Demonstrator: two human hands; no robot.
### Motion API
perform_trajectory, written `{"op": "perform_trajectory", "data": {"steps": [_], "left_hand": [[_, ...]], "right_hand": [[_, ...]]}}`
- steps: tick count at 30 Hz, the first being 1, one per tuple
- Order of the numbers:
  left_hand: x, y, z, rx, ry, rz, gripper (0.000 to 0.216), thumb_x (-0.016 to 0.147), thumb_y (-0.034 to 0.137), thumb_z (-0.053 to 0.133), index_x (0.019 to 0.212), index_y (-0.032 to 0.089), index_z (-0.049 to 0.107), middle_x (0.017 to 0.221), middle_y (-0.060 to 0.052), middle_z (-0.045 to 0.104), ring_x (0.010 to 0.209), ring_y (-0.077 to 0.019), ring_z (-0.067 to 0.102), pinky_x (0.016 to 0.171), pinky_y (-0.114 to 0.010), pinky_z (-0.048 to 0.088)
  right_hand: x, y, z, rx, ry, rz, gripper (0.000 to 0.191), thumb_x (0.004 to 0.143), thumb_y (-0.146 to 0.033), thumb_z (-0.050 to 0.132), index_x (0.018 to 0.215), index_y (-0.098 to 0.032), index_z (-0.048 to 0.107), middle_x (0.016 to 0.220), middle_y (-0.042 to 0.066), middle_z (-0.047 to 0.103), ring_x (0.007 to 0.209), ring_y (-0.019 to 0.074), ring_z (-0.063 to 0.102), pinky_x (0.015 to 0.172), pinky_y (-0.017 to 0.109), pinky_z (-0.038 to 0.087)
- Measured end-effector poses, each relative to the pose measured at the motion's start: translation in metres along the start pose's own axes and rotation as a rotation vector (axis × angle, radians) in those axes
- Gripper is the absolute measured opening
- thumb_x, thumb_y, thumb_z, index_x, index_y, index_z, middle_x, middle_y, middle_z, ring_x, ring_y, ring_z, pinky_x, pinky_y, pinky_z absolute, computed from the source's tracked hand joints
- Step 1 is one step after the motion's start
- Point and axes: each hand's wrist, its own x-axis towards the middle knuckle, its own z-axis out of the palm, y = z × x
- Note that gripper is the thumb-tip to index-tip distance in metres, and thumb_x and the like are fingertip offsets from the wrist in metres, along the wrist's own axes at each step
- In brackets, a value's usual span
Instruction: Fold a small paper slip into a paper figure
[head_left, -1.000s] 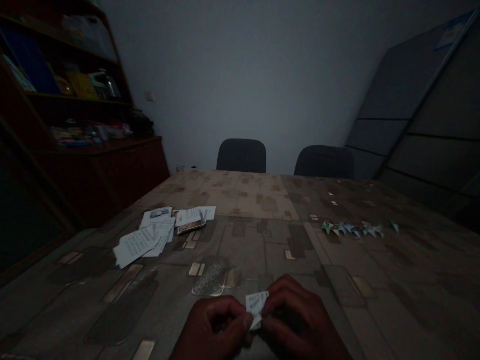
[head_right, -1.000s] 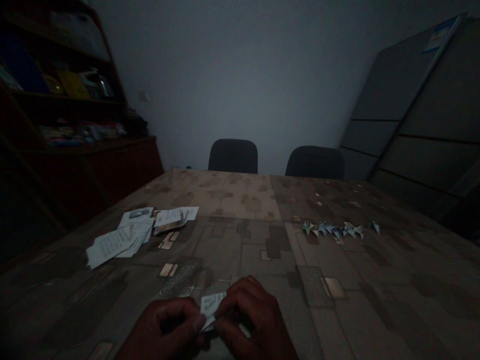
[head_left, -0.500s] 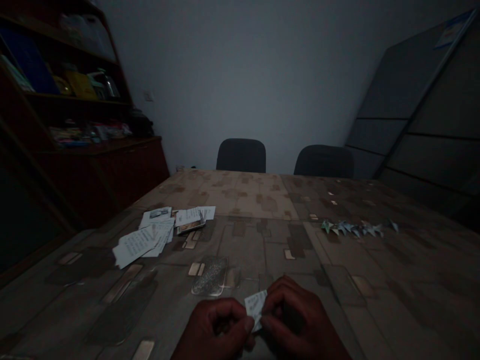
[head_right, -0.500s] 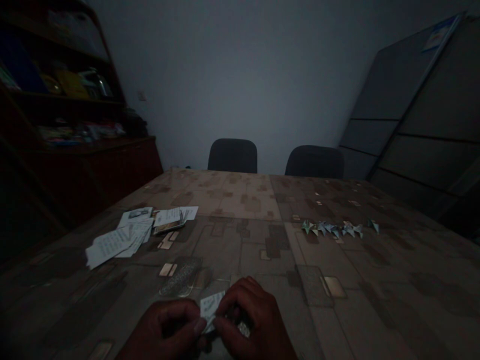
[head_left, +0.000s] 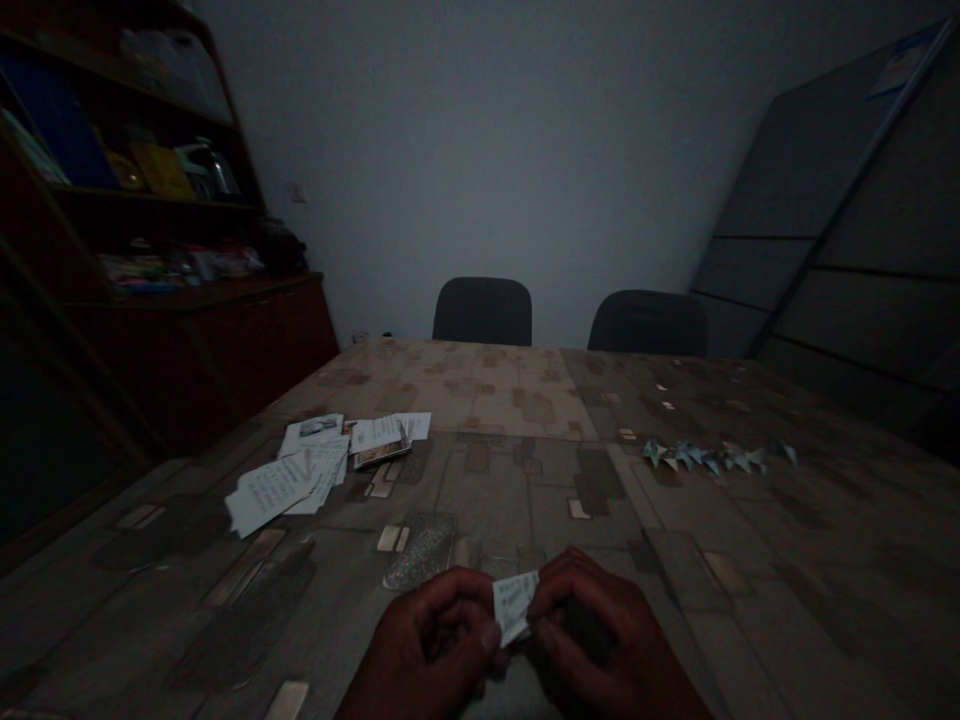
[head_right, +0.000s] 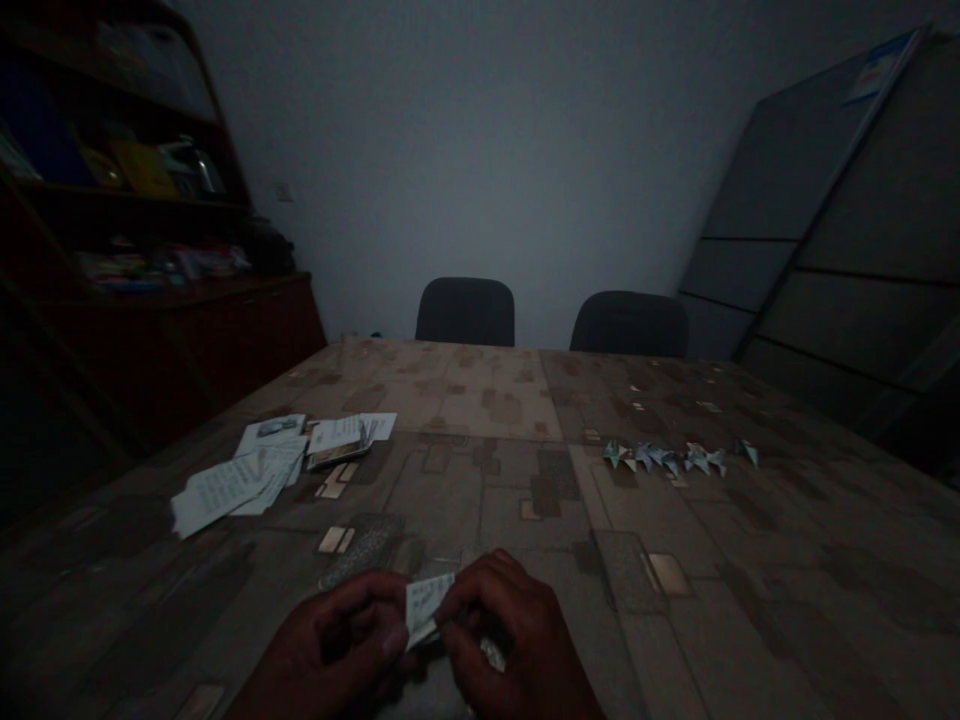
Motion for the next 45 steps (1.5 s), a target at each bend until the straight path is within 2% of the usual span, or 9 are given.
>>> {"op": "perform_trajectory", "data": {"steps": [2, 4, 7, 9, 16, 24, 28, 35, 45], "left_hand": [[0.000, -0.001, -0.003, 0.061, 0.054, 0.119, 0.039, 0.069, 0.038, 0.080, 0.103, 0.020, 0.073, 0.072, -0.002, 0.070, 0.067, -0.0180, 0.062, 0.064, -0.026, 0.046], [-0.001, -0.002, -0.007, 0.191, 0.125, 0.223, 0.038, 0.073, 0.033, 0.077, 0.110, 0.025, 0.074, 0.088, -0.004, 0.074, 0.084, -0.0220, 0.067, 0.078, -0.029, 0.048], [-0.002, -0.001, -0.010, 0.350, 0.131, 0.320, 0.027, 0.074, 0.031, 0.072, 0.100, 0.031, 0.078, 0.096, -0.003, 0.076, 0.093, -0.0239, 0.067, 0.085, -0.029, 0.048], [-0.002, 0.002, -0.010, 0.382, 0.086, 0.349, 0.022, 0.073, 0.029, 0.071, 0.093, 0.031, 0.079, 0.089, -0.001, 0.076, 0.085, -0.0216, 0.067, 0.081, -0.028, 0.048], [-0.003, 0.012, -0.003, 0.331, -0.013, 0.287, 0.018, 0.067, 0.019, 0.066, 0.082, 0.024, 0.076, 0.079, 0.001, 0.073, 0.070, -0.0170, 0.063, 0.072, -0.025, 0.046], [0.001, 0.014, 0.001, 0.188, -0.032, 0.148, 0.009, 0.067, 0.027, 0.069, 0.067, 0.018, 0.066, 0.056, 0.005, 0.047, 0.057, -0.0135, 0.042, 0.059, -0.025, 0.035], [0.002, 0.011, 0.001, 0.134, -0.055, 0.077, 0.020, 0.066, 0.033, 0.075, 0.063, 0.018, 0.062, 0.056, 0.004, 0.049, 0.056, -0.0129, 0.039, 0.055, -0.025, 0.030], [0.001, 0.009, -0.001, 0.080, -0.115, 0.078, 0.032, 0.069, 0.042, 0.078, 0.065, 0.017, 0.060, 0.058, 0.004, 0.050, 0.056, -0.0121, 0.040, 0.056, -0.025, 0.030], [0.000, 0.008, 0.005, 0.086, -0.032, 0.081, 0.023, 0.066, 0.030, 0.078, 0.070, 0.017, 0.059, 0.057, 0.006, 0.050, 0.056, -0.0109, 0.040, 0.054, -0.023, 0.029]], "right_hand": [[0.001, -0.001, -0.001, 0.004, -0.007, -0.008, 0.012, 0.081, -0.009, 0.054, 0.080, -0.018, 0.063, 0.074, 0.002, 0.064, 0.069, 0.0145, 0.060, 0.063, 0.021, 0.045], [0.002, -0.001, -0.001, 0.014, -0.013, -0.035, 0.013, 0.079, -0.009, 0.053, 0.079, -0.018, 0.062, 0.072, 0.001, 0.064, 0.067, 0.0141, 0.059, 0.063, 0.021, 0.044], [0.004, -0.001, -0.001, 0.026, -0.049, -0.066, 0.012, 0.079, -0.011, 0.052, 0.079, -0.018, 0.061, 0.070, 0.001, 0.064, 0.067, 0.0141, 0.059, 0.063, 0.022, 0.044], [0.004, -0.001, -0.001, 0.029, -0.071, -0.065, 0.012, 0.080, -0.012, 0.052, 0.080, -0.018, 0.062, 0.071, 0.002, 0.065, 0.068, 0.0148, 0.060, 0.065, 0.023, 0.044], [0.000, 0.000, -0.002, 0.149, -0.069, 0.091, 0.010, 0.080, -0.016, 0.054, 0.079, -0.017, 0.064, 0.076, 0.004, 0.065, 0.070, 0.0165, 0.062, 0.065, 0.024, 0.046], [-0.002, 0.003, 0.001, 0.219, -0.103, 0.261, 0.009, 0.079, -0.024, 0.060, 0.080, -0.016, 0.065, 0.073, 0.001, 0.060, 0.068, 0.0156, 0.059, 0.064, 0.024, 0.043], [-0.002, 0.005, 0.001, 0.238, -0.127, 0.287, 0.009, 0.079, -0.026, 0.061, 0.079, -0.017, 0.063, 0.072, 0.001, 0.060, 0.069, 0.0158, 0.059, 0.064, 0.024, 0.043], [-0.004, 0.006, 0.002, 0.262, -0.122, 0.304, 0.011, 0.080, -0.027, 0.061, 0.077, -0.016, 0.061, 0.072, 0.002, 0.059, 0.068, 0.0157, 0.057, 0.063, 0.024, 0.042], [-0.001, 0.003, 0.007, 0.283, -0.111, 0.348, 0.012, 0.077, -0.028, 0.064, 0.077, -0.017, 0.060, 0.070, 0.000, 0.057, 0.067, 0.0150, 0.056, 0.062, 0.023, 0.043]]}}
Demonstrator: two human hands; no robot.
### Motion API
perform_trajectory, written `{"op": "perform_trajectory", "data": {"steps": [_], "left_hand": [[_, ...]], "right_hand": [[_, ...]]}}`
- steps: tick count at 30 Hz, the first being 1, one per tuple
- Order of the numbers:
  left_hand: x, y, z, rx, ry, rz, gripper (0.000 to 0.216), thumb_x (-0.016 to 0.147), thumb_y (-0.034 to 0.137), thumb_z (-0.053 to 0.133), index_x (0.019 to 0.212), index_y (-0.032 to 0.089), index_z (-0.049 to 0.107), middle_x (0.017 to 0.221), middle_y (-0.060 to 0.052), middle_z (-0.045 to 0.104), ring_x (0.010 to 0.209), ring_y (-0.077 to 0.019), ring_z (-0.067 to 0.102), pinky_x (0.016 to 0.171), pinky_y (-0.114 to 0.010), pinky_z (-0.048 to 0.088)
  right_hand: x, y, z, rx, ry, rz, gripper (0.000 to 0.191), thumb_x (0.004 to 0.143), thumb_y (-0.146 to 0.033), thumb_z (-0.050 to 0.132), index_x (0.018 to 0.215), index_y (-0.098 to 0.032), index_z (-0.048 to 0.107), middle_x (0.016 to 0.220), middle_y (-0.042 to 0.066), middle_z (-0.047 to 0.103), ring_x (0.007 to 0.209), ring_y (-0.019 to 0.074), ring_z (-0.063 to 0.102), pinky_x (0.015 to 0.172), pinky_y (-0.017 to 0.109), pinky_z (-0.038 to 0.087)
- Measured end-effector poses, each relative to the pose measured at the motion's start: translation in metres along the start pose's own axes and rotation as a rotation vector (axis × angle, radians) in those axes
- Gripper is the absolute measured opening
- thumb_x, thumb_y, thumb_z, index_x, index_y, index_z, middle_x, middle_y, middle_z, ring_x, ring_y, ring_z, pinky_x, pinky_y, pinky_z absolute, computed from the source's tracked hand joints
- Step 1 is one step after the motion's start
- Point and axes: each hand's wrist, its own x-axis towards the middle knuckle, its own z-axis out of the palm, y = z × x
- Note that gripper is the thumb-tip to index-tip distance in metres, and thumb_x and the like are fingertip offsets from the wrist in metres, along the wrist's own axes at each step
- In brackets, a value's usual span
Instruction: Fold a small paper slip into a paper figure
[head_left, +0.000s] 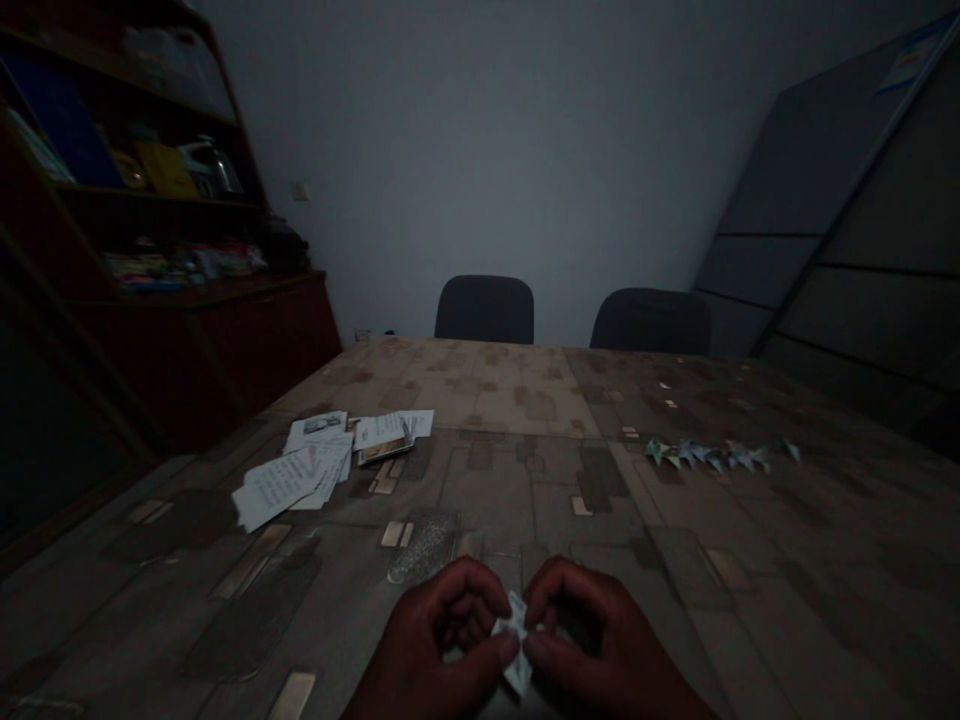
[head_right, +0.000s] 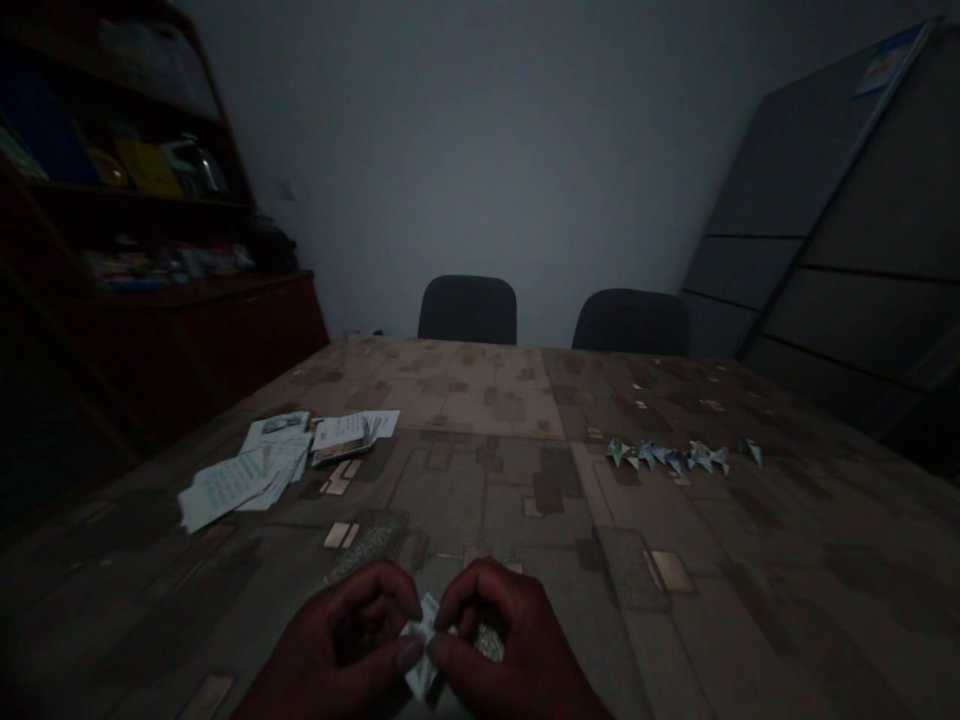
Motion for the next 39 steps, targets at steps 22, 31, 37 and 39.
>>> {"op": "perform_trajectory", "data": {"steps": [22, 31, 37, 39], "left_hand": [[0.001, -0.015, 0.006, 0.037, 0.024, -0.018, 0.031, 0.062, 0.019, 0.073, 0.084, 0.021, 0.050, 0.060, 0.008, 0.055, 0.054, -0.0107, 0.046, 0.052, -0.021, 0.032], [0.007, -0.021, 0.004, 0.039, -0.082, -0.078, 0.032, 0.064, 0.041, 0.074, 0.070, 0.017, 0.054, 0.061, 0.004, 0.047, 0.056, -0.0118, 0.039, 0.055, -0.024, 0.028], [0.005, -0.016, 0.000, 0.275, -0.059, -0.044, 0.029, 0.073, 0.042, 0.064, 0.061, 0.018, 0.054, 0.057, 0.003, 0.045, 0.056, -0.0141, 0.038, 0.053, -0.026, 0.025], [0.004, -0.014, 0.000, 0.358, -0.046, 0.006, 0.028, 0.074, 0.039, 0.062, 0.057, 0.019, 0.052, 0.056, 0.003, 0.044, 0.057, -0.0144, 0.039, 0.054, -0.026, 0.026]], "right_hand": [[-0.004, 0.003, 0.011, -0.049, 0.073, 0.046, 0.032, 0.072, -0.020, 0.059, 0.103, -0.018, 0.061, 0.072, -0.002, 0.062, 0.066, 0.0151, 0.058, 0.063, 0.023, 0.043], [-0.004, 0.004, 0.011, -0.034, 0.218, 0.046, 0.016, 0.080, -0.025, 0.058, 0.094, -0.019, 0.058, 0.068, -0.003, 0.057, 0.065, 0.0150, 0.057, 0.060, 0.023, 0.040], [-0.004, 0.010, 0.011, -0.072, 0.155, 0.010, 0.020, 0.077, -0.023, 0.059, 0.096, -0.017, 0.062, 0.075, 0.000, 0.061, 0.069, 0.0165, 0.060, 0.065, 0.024, 0.043], [-0.003, 0.011, 0.009, -0.150, 0.109, -0.033, 0.014, 0.075, -0.020, 0.061, 0.088, -0.017, 0.065, 0.073, -0.001, 0.060, 0.068, 0.0157, 0.058, 0.064, 0.024, 0.041]]}}
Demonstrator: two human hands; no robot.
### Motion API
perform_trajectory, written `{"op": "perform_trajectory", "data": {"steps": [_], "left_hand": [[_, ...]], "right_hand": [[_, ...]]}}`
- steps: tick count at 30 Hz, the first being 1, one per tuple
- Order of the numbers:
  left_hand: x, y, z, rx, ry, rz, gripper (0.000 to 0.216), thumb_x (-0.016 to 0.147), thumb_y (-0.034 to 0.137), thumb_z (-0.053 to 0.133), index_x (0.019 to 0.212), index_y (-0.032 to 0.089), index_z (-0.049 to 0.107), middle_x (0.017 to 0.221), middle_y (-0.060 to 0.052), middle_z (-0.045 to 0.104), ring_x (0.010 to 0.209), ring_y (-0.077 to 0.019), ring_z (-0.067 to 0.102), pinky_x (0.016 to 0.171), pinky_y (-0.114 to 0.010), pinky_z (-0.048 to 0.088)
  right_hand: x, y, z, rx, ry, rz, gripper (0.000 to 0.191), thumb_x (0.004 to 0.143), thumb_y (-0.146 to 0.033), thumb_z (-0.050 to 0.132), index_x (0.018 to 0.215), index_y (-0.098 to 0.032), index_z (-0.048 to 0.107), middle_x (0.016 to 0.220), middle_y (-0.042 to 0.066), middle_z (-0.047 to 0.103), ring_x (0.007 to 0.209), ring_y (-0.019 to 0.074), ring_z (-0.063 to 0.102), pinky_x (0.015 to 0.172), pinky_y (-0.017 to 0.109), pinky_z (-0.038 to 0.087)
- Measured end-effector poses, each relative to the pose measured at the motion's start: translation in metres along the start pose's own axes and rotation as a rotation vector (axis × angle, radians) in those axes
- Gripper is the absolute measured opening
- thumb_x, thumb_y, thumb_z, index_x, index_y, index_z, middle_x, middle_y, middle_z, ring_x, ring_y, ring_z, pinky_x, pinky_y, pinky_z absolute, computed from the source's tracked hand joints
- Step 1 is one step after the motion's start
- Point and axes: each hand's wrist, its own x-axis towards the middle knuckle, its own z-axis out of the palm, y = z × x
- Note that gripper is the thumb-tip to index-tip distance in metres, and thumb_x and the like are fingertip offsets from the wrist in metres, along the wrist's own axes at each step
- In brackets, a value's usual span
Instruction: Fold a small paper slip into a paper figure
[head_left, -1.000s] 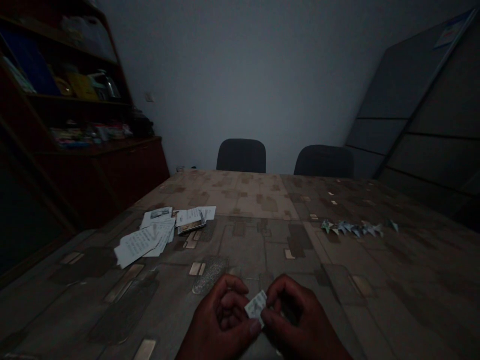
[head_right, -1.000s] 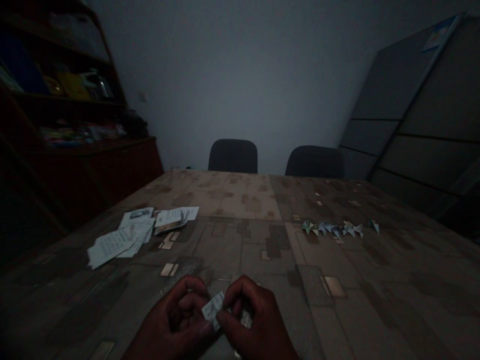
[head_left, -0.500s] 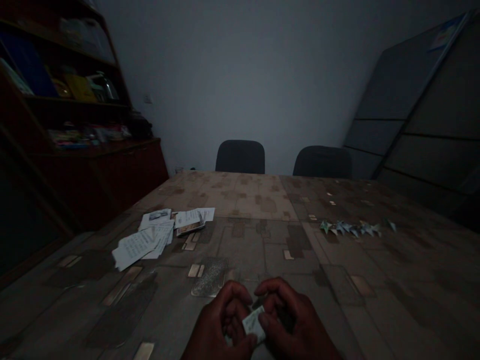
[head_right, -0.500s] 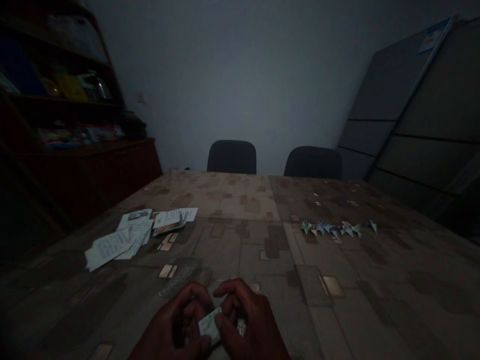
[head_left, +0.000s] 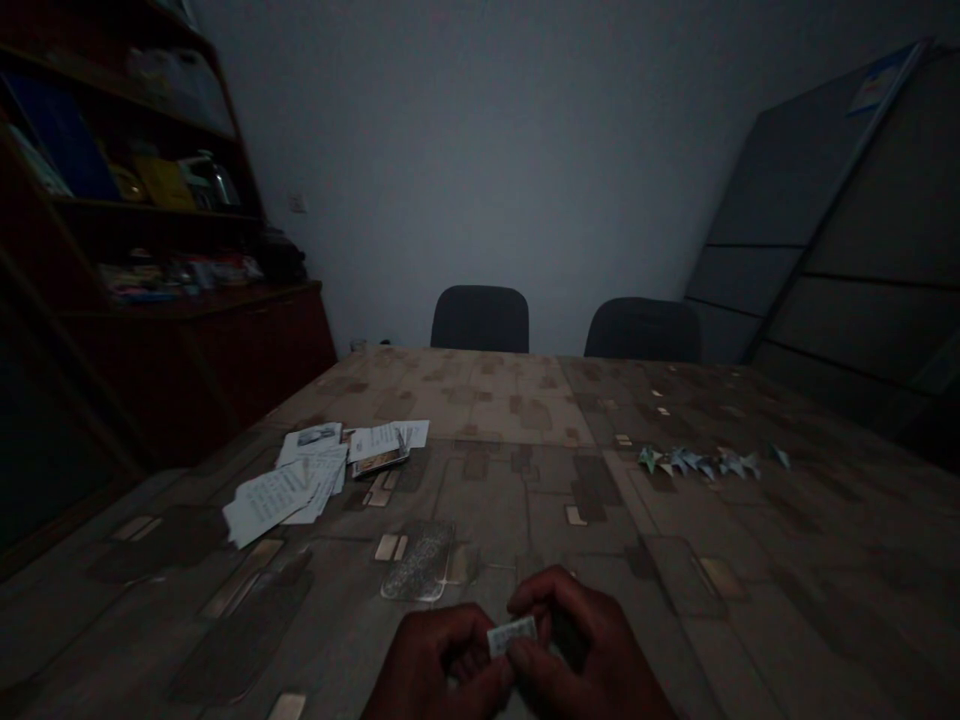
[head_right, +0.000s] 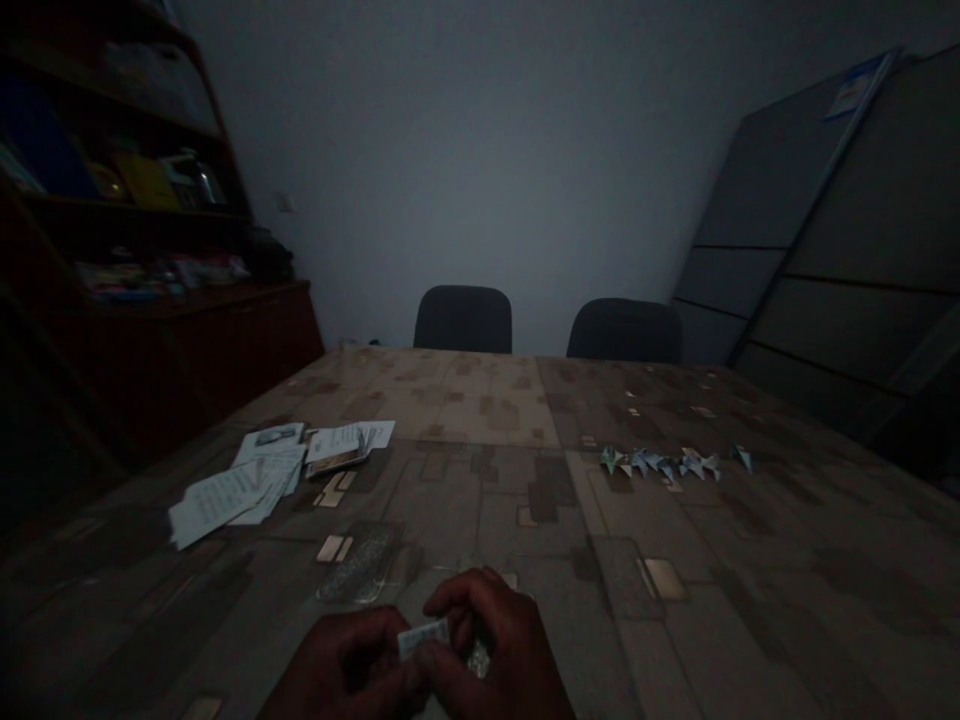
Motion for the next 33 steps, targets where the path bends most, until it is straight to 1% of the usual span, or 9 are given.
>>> {"op": "perform_trajectory", "data": {"steps": [2, 8, 14, 18, 20, 23, 26, 29, 33], "left_hand": [[-0.001, 0.001, -0.001, 0.059, 0.000, 0.022, 0.028, 0.075, 0.038, 0.061, 0.056, 0.019, 0.052, 0.055, 0.003, 0.044, 0.056, -0.0146, 0.040, 0.054, -0.026, 0.026], [0.002, -0.006, -0.004, 0.103, -0.009, 0.078, 0.026, 0.076, 0.035, 0.060, 0.057, 0.019, 0.051, 0.055, 0.003, 0.047, 0.055, -0.0144, 0.041, 0.053, -0.026, 0.028], [0.004, -0.017, -0.002, -0.113, -0.094, -0.090, 0.023, 0.072, 0.037, 0.061, 0.062, 0.020, 0.050, 0.055, -0.002, 0.060, 0.051, -0.0151, 0.049, 0.050, -0.024, 0.033], [0.004, -0.018, 0.001, -0.141, -0.073, -0.093, 0.024, 0.072, 0.037, 0.062, 0.061, 0.020, 0.049, 0.054, -0.001, 0.059, 0.049, -0.0136, 0.048, 0.049, -0.023, 0.033], [0.003, -0.016, -0.001, -0.027, -0.024, -0.009, 0.025, 0.074, 0.034, 0.062, 0.058, 0.020, 0.049, 0.053, 0.002, 0.055, 0.051, -0.0134, 0.047, 0.050, -0.023, 0.033], [0.002, -0.013, -0.008, 0.224, 0.093, 0.188, 0.026, 0.080, 0.026, 0.063, 0.057, 0.018, 0.056, 0.056, 0.002, 0.058, 0.055, -0.0143, 0.054, 0.053, -0.023, 0.037], [0.002, -0.013, -0.018, 0.409, 0.156, 0.459, 0.016, 0.089, 0.020, 0.062, 0.073, 0.018, 0.065, 0.069, 0.000, 0.067, 0.064, -0.0155, 0.063, 0.060, -0.023, 0.044], [0.002, -0.017, -0.023, 0.565, 0.185, 0.747, 0.013, 0.091, 0.012, 0.056, 0.082, 0.019, 0.063, 0.071, -0.002, 0.067, 0.065, -0.0155, 0.063, 0.060, -0.024, 0.044], [0.002, -0.022, -0.021, 0.722, 0.214, 0.896, 0.016, 0.089, 0.006, 0.052, 0.081, 0.019, 0.058, 0.066, -0.001, 0.063, 0.058, -0.0150, 0.056, 0.055, -0.026, 0.039]], "right_hand": [[0.001, 0.002, -0.001, -0.058, -0.028, -0.046, 0.005, 0.077, -0.020, 0.061, 0.077, -0.017, 0.065, 0.070, -0.001, 0.058, 0.066, 0.0149, 0.056, 0.061, 0.023, 0.039], [0.001, 0.003, 0.000, -0.040, -0.012, -0.059, 0.016, 0.085, -0.029, 0.058, 0.076, -0.017, 0.063, 0.069, -0.001, 0.056, 0.065, 0.0145, 0.053, 0.061, 0.023, 0.037], [0.002, 0.004, -0.004, 0.092, -0.025, 0.066, 0.033, 0.096, -0.039, 0.047, 0.081, -0.016, 0.066, 0.071, 0.001, 0.059, 0.066, 0.0159, 0.055, 0.061, 0.024, 0.040], [0.002, 0.005, -0.004, 0.007, -0.027, 0.028, 0.014, 0.083, -0.026, 0.060, 0.089, -0.017, 0.069, 0.074, 0.001, 0.060, 0.069, 0.0169, 0.057, 0.063, 0.025, 0.041], [0.003, 0.005, -0.003, -0.065, -0.030, -0.068, 0.007, 0.078, -0.019, 0.061, 0.079, -0.017, 0.067, 0.070, 0.000, 0.058, 0.067, 0.0165, 0.057, 0.062, 0.025, 0.039], [0.006, 0.002, -0.005, -0.131, 0.003, -0.172, 0.009, 0.081, -0.017, 0.059, 0.073, -0.017, 0.063, 0.070, 0.001, 0.058, 0.069, 0.0165, 0.057, 0.065, 0.026, 0.038], [0.008, 0.000, -0.009, -0.187, 0.064, -0.243, 0.010, 0.081, -0.011, 0.058, 0.075, -0.018, 0.059, 0.073, 0.000, 0.060, 0.072, 0.0160, 0.056, 0.071, 0.028, 0.038], [0.007, 0.001, -0.011, -0.250, 0.089, -0.407, 0.011, 0.081, -0.007, 0.058, 0.083, -0.018, 0.058, 0.080, 0.001, 0.061, 0.077, 0.0166, 0.055, 0.074, 0.029, 0.037], [0.004, 0.006, -0.011, -0.353, 0.029, -0.532, 0.009, 0.090, -0.010, 0.056, 0.093, -0.018, 0.060, 0.086, 0.003, 0.061, 0.081, 0.0186, 0.052, 0.074, 0.031, 0.035]]}}
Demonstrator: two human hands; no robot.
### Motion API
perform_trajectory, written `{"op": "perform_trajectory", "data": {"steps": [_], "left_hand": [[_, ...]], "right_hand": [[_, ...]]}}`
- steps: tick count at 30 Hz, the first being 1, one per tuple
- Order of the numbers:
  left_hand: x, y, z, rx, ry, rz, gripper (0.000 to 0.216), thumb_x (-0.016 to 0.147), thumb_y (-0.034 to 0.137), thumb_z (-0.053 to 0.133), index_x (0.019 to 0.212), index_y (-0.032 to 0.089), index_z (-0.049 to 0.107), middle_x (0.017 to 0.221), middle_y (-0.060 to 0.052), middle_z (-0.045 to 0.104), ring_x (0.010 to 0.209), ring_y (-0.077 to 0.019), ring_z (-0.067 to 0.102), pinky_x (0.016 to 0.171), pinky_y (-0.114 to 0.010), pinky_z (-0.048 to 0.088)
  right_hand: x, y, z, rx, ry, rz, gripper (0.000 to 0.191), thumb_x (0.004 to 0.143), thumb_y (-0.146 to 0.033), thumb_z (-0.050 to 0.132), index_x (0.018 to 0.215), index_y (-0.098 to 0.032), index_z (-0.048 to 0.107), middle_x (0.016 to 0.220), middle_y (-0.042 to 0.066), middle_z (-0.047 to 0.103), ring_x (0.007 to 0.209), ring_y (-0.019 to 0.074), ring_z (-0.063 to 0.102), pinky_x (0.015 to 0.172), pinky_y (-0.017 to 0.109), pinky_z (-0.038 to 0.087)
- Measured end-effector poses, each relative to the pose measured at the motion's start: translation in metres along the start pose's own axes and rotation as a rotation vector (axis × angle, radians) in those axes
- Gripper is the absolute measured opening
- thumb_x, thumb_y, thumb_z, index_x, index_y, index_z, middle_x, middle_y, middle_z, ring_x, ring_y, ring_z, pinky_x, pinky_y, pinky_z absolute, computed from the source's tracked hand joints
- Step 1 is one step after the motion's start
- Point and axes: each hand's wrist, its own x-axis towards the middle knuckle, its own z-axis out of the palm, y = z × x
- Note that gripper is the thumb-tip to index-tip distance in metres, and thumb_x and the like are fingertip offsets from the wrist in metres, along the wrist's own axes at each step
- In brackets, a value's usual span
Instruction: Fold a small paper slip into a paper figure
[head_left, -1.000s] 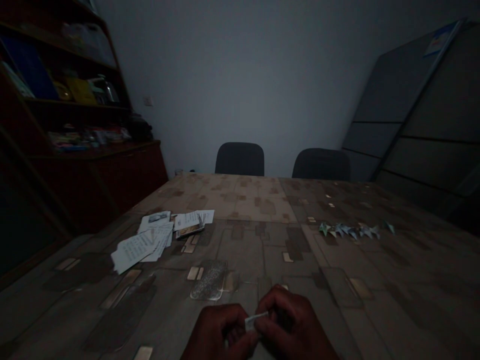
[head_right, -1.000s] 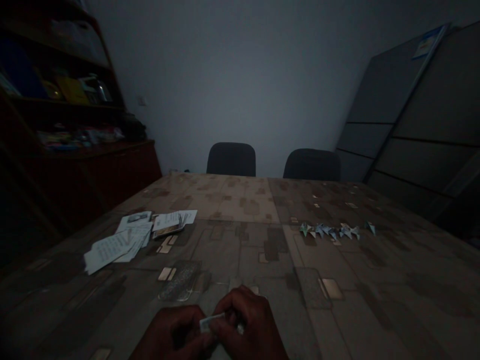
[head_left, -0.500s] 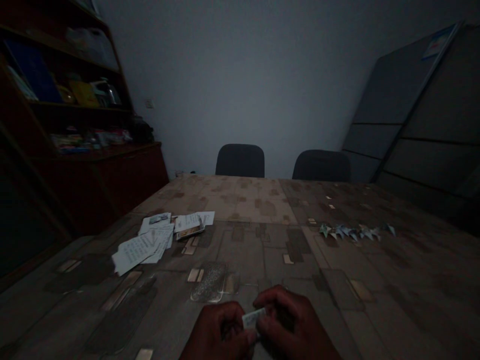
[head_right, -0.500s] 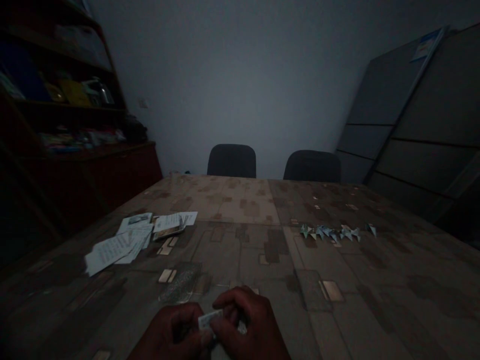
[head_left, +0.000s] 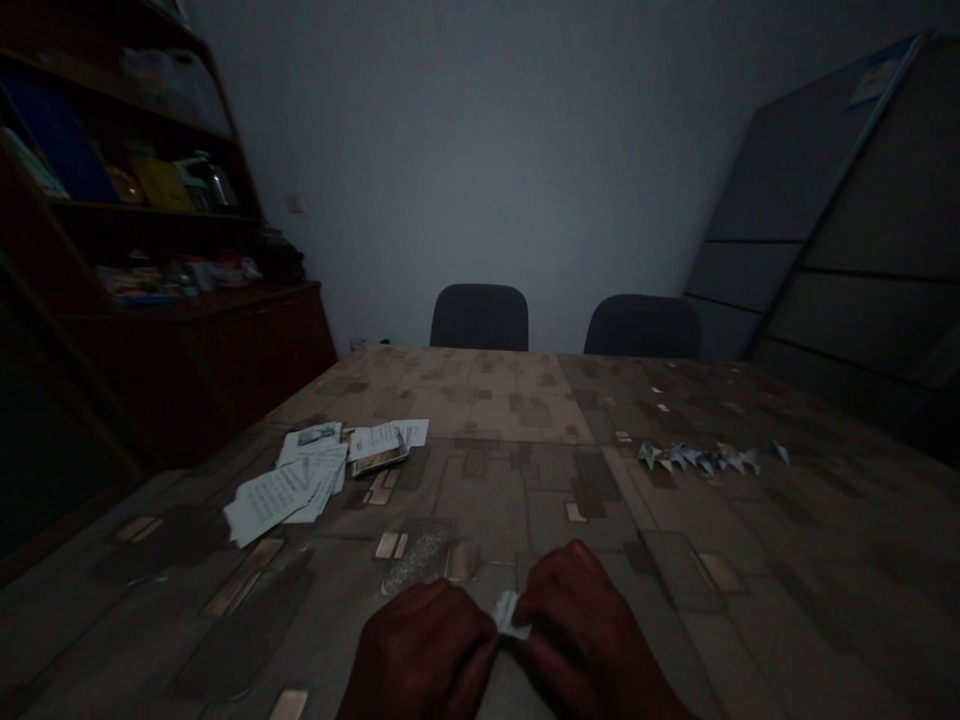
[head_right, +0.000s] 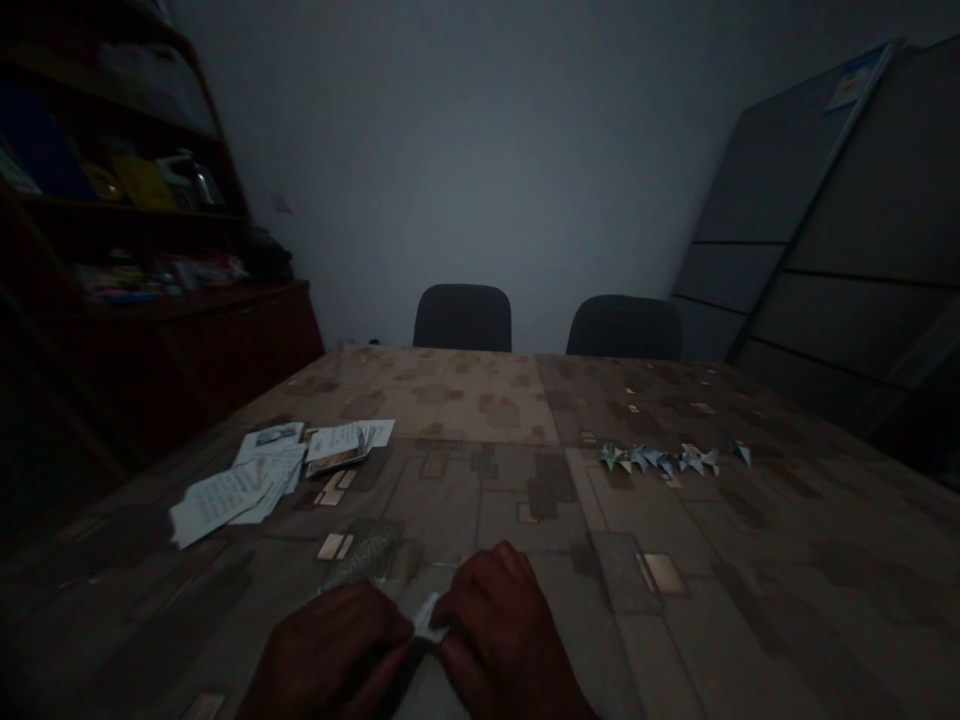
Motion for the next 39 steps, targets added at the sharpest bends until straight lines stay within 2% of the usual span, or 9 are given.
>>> {"op": "perform_trajectory", "data": {"steps": [4, 7, 9, 15, 21, 24, 27, 32, 39], "left_hand": [[-0.001, 0.001, 0.009, 0.178, -0.036, 0.060, 0.020, 0.085, 0.005, 0.051, 0.073, 0.020, 0.055, 0.061, 0.000, 0.059, 0.054, -0.0156, 0.050, 0.052, -0.029, 0.034], [-0.004, -0.002, 0.019, 0.236, -0.031, 0.075, 0.023, 0.077, 0.001, 0.048, 0.066, 0.021, 0.052, 0.059, 0.000, 0.057, 0.053, -0.0166, 0.048, 0.051, -0.030, 0.030], [-0.008, -0.005, 0.025, 0.191, -0.035, 0.072, 0.021, 0.071, 0.001, 0.048, 0.065, 0.021, 0.050, 0.060, 0.000, 0.057, 0.054, -0.0169, 0.048, 0.051, -0.030, 0.029], [-0.019, -0.010, 0.034, 0.071, -0.094, 0.007, 0.020, 0.067, 0.003, 0.054, 0.072, 0.022, 0.052, 0.068, 0.001, 0.058, 0.061, -0.0176, 0.047, 0.054, -0.031, 0.027], [-0.011, -0.010, 0.018, -0.106, -0.273, -0.141, 0.016, 0.075, 0.006, 0.061, 0.080, 0.021, 0.059, 0.079, 0.000, 0.063, 0.073, -0.0184, 0.055, 0.065, -0.031, 0.036], [-0.003, -0.010, 0.003, -0.216, -0.367, -0.205, 0.016, 0.080, 0.007, 0.060, 0.086, 0.021, 0.063, 0.086, -0.001, 0.065, 0.081, -0.0190, 0.058, 0.073, -0.031, 0.040], [0.000, -0.009, -0.003, -0.259, -0.358, -0.234, 0.018, 0.085, 0.006, 0.053, 0.087, 0.020, 0.064, 0.087, -0.002, 0.064, 0.084, -0.0201, 0.058, 0.074, -0.031, 0.042], [-0.003, -0.008, 0.010, -0.201, -0.357, -0.174, 0.019, 0.073, 0.010, 0.072, 0.086, 0.022, 0.064, 0.085, 0.000, 0.065, 0.080, -0.0210, 0.057, 0.072, -0.032, 0.039], [-0.003, -0.003, 0.016, -0.212, -0.294, -0.264, 0.015, 0.080, 0.004, 0.062, 0.077, 0.019, 0.062, 0.081, -0.001, 0.064, 0.079, -0.0192, 0.058, 0.072, -0.032, 0.038]], "right_hand": [[-0.003, 0.005, 0.005, -0.133, -0.076, -0.038, 0.016, 0.099, -0.016, 0.049, 0.085, -0.017, 0.059, 0.080, 0.003, 0.060, 0.077, 0.0188, 0.049, 0.072, 0.032, 0.032], [-0.006, 0.010, 0.010, -0.232, -0.119, -0.093, 0.021, 0.099, -0.018, 0.050, 0.079, -0.017, 0.057, 0.075, 0.002, 0.059, 0.072, 0.0178, 0.047, 0.070, 0.032, 0.031], [-0.007, 0.012, 0.011, -0.271, -0.175, -0.106, 0.020, 0.096, -0.017, 0.056, 0.075, -0.017, 0.057, 0.073, 0.001, 0.059, 0.072, 0.0168, 0.047, 0.070, 0.032, 0.031], [-0.009, 0.016, 0.004, -0.338, -0.411, -0.061, 0.016, 0.086, -0.022, 0.071, 0.075, -0.019, 0.060, 0.076, -0.001, 0.063, 0.078, 0.0165, 0.052, 0.073, 0.033, 0.031], [-0.007, 0.012, -0.002, -0.265, -0.521, 0.031, 0.010, 0.089, -0.025, 0.068, 0.082, -0.019, 0.064, 0.085, 0.002, 0.066, 0.084, 0.0190, 0.055, 0.079, 0.034, 0.034], [-0.007, 0.011, -0.002, -0.242, -0.517, 0.058, 0.011, 0.091, -0.022, 0.065, 0.080, -0.019, 0.064, 0.084, 0.002, 0.066, 0.084, 0.0188, 0.056, 0.080, 0.034, 0.036], [-0.008, 0.011, 0.000, -0.173, -0.454, 0.092, 0.014, 0.087, -0.014, 0.066, 0.075, -0.019, 0.064, 0.082, 0.001, 0.066, 0.081, 0.0175, 0.057, 0.078, 0.033, 0.038], [-0.009, 0.012, 0.002, -0.029, -0.322, 0.120, 0.017, 0.080, -0.002, 0.063, 0.074, -0.018, 0.064, 0.078, 0.000, 0.068, 0.076, 0.0157, 0.059, 0.075, 0.031, 0.039], [-0.008, 0.010, 0.002, 0.009, -0.291, 0.174, 0.015, 0.074, -0.002, 0.062, 0.071, -0.017, 0.061, 0.076, -0.001, 0.066, 0.075, 0.0150, 0.058, 0.076, 0.031, 0.038]]}}
